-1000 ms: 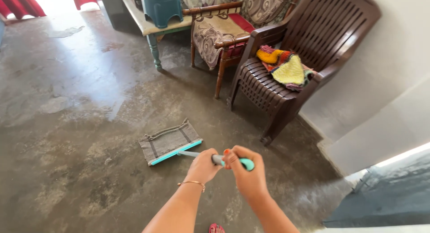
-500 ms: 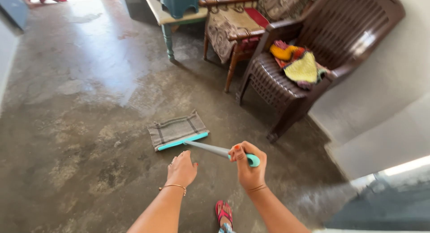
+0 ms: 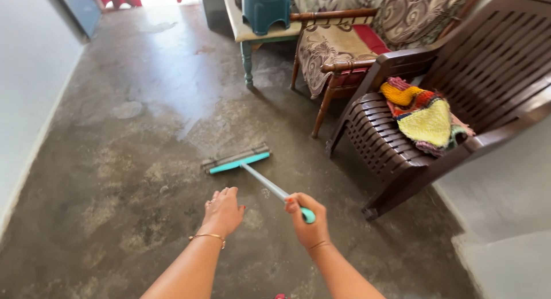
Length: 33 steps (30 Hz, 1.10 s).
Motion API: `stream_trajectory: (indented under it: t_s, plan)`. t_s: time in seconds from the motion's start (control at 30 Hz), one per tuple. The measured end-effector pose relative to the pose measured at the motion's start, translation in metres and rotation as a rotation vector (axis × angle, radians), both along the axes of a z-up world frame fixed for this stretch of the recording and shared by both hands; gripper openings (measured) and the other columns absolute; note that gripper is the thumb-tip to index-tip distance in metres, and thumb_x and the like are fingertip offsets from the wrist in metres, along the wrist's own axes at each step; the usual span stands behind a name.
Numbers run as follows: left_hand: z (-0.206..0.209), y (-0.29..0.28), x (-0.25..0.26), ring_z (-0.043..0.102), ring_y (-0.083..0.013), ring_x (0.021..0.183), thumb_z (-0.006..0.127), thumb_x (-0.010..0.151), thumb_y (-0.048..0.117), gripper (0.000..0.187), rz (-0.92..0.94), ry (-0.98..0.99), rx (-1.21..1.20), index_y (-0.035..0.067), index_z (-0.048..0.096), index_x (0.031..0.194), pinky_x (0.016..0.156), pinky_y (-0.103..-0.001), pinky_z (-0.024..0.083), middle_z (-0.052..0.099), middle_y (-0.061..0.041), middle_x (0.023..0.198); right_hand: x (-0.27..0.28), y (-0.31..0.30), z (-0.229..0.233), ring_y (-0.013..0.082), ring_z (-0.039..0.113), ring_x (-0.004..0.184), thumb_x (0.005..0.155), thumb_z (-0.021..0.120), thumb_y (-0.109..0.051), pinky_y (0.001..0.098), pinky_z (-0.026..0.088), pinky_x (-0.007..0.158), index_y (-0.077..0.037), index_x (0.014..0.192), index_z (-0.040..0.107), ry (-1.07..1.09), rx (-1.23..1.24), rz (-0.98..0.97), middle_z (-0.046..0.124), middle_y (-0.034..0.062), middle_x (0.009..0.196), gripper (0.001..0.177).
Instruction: Mopping a wet floor using a squeegee and a cloth.
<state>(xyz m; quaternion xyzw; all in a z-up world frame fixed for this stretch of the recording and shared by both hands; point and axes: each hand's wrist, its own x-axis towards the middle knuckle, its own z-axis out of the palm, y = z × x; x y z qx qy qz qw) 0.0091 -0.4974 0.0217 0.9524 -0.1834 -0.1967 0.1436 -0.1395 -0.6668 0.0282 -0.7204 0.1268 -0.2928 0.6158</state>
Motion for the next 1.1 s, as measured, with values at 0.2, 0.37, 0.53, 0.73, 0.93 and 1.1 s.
stream_trajectory:
  t_s: [0.2,0.37,0.53,0.73,0.93,1.1]
  plan:
    - [-0.003,0.013,0.017,0.023,-0.0342,0.153,0.067,0.093,0.031,0.064,-0.011,-0.134,0.0,0.017,0.041,0.15,0.123,-0.053,0.02,0.032,-0.009,0.163,0.059,-0.031,-0.033,0.0077,0.062,0.078,0.094,0.065,-0.007,0.0231,0.051,0.075,0.0,0.092,0.068,0.076,-0.087,0.056,0.067,0.0012,0.081,0.008]
    - [-0.001,0.055,0.024,0.022,-0.0348,0.154,0.066,0.094,0.033,0.066,0.09,-0.151,0.139,0.015,0.038,0.151,0.123,-0.054,0.02,0.03,-0.009,0.164,0.109,-0.055,-0.032,0.0076,0.062,0.08,0.095,0.064,-0.008,0.0243,0.051,0.075,0.0,0.089,0.068,0.03,-0.141,0.054,0.067,0.0022,0.08,0.011]
    - [-0.01,0.068,0.005,0.022,-0.0344,0.154,0.067,0.094,0.034,0.068,0.212,-0.091,0.152,0.017,0.037,0.153,0.124,-0.054,0.019,0.029,-0.009,0.165,0.113,-0.068,0.005,0.0094,0.059,0.075,0.098,0.064,-0.012,0.0255,0.049,0.072,0.001,0.085,0.067,0.133,-0.193,0.011,0.065,0.0039,0.074,0.019]
    - [-0.016,0.076,-0.019,0.019,-0.0351,0.154,0.066,0.095,0.035,0.067,0.149,-0.113,0.082,0.017,0.037,0.152,0.124,-0.056,0.018,0.028,-0.011,0.164,0.072,-0.072,0.019,0.0094,0.066,0.084,0.098,0.062,-0.011,0.0249,0.052,0.08,0.003,0.078,0.064,0.037,-0.17,-0.015,0.068,0.0039,0.076,0.024]
    - [-0.01,0.099,-0.048,0.019,-0.0338,0.155,0.066,0.095,0.034,0.066,0.115,-0.084,0.052,0.019,0.037,0.153,0.125,-0.057,0.016,0.027,-0.009,0.165,-0.01,-0.042,0.071,0.0145,0.066,0.083,0.103,0.058,-0.01,0.0284,0.056,0.09,0.003,0.072,0.058,0.004,-0.051,-0.022,0.063,0.0044,0.074,0.034]
    - [-0.009,0.122,-0.076,0.021,-0.0319,0.155,0.064,0.096,0.032,0.063,0.111,-0.08,-0.015,0.02,0.039,0.152,0.124,-0.059,0.017,0.03,-0.007,0.165,-0.068,0.006,0.101,0.0149,0.066,0.083,0.102,0.056,-0.007,0.0304,0.055,0.088,0.003,0.07,0.057,-0.023,-0.061,-0.091,0.062,0.0044,0.073,0.034]
